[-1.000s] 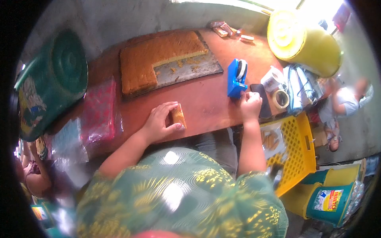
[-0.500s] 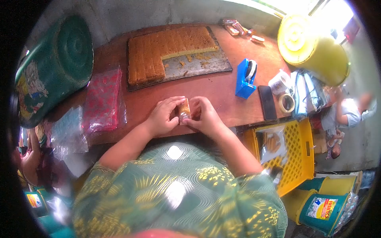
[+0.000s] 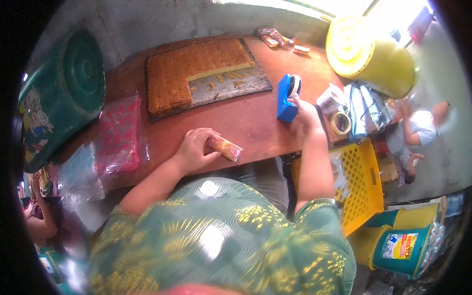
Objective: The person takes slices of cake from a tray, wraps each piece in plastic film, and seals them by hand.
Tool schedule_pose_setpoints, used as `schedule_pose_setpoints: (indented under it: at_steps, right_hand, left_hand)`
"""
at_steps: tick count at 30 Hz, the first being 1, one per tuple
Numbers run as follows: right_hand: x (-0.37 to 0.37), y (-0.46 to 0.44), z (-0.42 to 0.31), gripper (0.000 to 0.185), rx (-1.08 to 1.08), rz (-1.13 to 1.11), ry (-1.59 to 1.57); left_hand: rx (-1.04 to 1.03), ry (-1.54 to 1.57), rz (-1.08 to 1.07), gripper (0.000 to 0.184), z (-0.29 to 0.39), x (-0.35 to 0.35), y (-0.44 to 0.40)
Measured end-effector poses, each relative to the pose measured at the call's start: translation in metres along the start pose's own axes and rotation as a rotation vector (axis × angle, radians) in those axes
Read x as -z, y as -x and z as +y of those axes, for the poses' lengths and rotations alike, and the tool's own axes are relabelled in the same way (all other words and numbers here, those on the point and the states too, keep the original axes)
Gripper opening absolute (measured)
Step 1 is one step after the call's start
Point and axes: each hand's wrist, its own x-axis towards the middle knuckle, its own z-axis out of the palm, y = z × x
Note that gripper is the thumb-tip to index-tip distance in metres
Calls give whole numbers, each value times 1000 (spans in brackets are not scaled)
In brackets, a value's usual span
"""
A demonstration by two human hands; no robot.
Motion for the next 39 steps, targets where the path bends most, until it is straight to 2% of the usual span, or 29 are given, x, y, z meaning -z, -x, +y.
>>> schedule_pose_setpoints:
  at_steps: [2, 3, 5, 7, 10, 11, 14, 16, 18, 20, 23, 24, 26, 29, 31, 33, 35, 36, 38, 39]
  right_hand:
    - [-13, -6, 23, 34, 151, -26, -128]
    - [-21, 0, 20, 33, 218, 72, -225]
    - [-22, 19, 23, 29, 509, 237, 99]
    - [-21, 32, 41, 23, 750, 391, 419]
    - [-5, 23, 90, 28, 530, 412, 638]
    - [-2, 22, 100, 30, 530, 361, 537]
    - [-25, 49, 55, 31, 161, -166, 89]
    - [-60, 80, 8, 29, 498, -447, 193]
    - [-91, 124, -49, 25, 585, -710, 326]
    - [-115, 159, -78, 29, 555, -830, 321]
    - [-127, 151, -72, 35, 655, -745, 579]
    - [-125, 141, -69, 44, 564, -725, 715]
    - [-113, 120, -42, 40, 474, -710, 685]
    - [-97, 120, -24, 35, 543, -554, 570]
    - [-109, 131, -28, 32, 812, -654, 417]
    - [-112, 147, -42, 33, 711, -781, 508]
    - [-98, 129, -57, 32, 703, -760, 509]
    - [-87, 113, -64, 31, 698, -751, 510]
    - [-63, 70, -81, 26, 821, -312, 293]
    - [-55, 66, -102, 24, 1001, 36, 398]
  left_hand:
    - [27, 19, -33, 43, -1, 3, 1]
    - [41, 146, -24, 41, -2, 2, 2]
    - [75, 394, -5, 38, -4, -1, 5]
    - [-69, 278, 81, 36, -4, 0, 6]
    - [-185, 197, 132, 36, -3, 2, 9]
    - [-209, 184, 140, 37, -2, 2, 8]
    - [-270, 156, 174, 37, -1, 2, 6]
    - [-280, 119, 172, 39, -3, -2, 8]
    - [-301, 78, 182, 41, -3, -3, 8]
    - [-321, 28, 202, 43, 0, 1, 9]
    - [-255, 59, 218, 44, 3, 5, 14]
    - [-259, 57, 218, 45, 2, 5, 15]
    - [-269, 53, 220, 46, -2, 4, 16]
    - [-220, 167, 238, 43, -4, 8, 15]
    - [-218, 279, 257, 40, -4, 5, 14]
    - [-227, 349, 267, 37, -4, 8, 15]
    - [-248, 371, 271, 34, -7, 16, 15]
    - [-245, 250, 280, 33, -11, 31, 15]
    - [-228, 10, 293, 30, -24, 83, 26]
    - [-98, -47, 344, 29, -23, 110, 35]
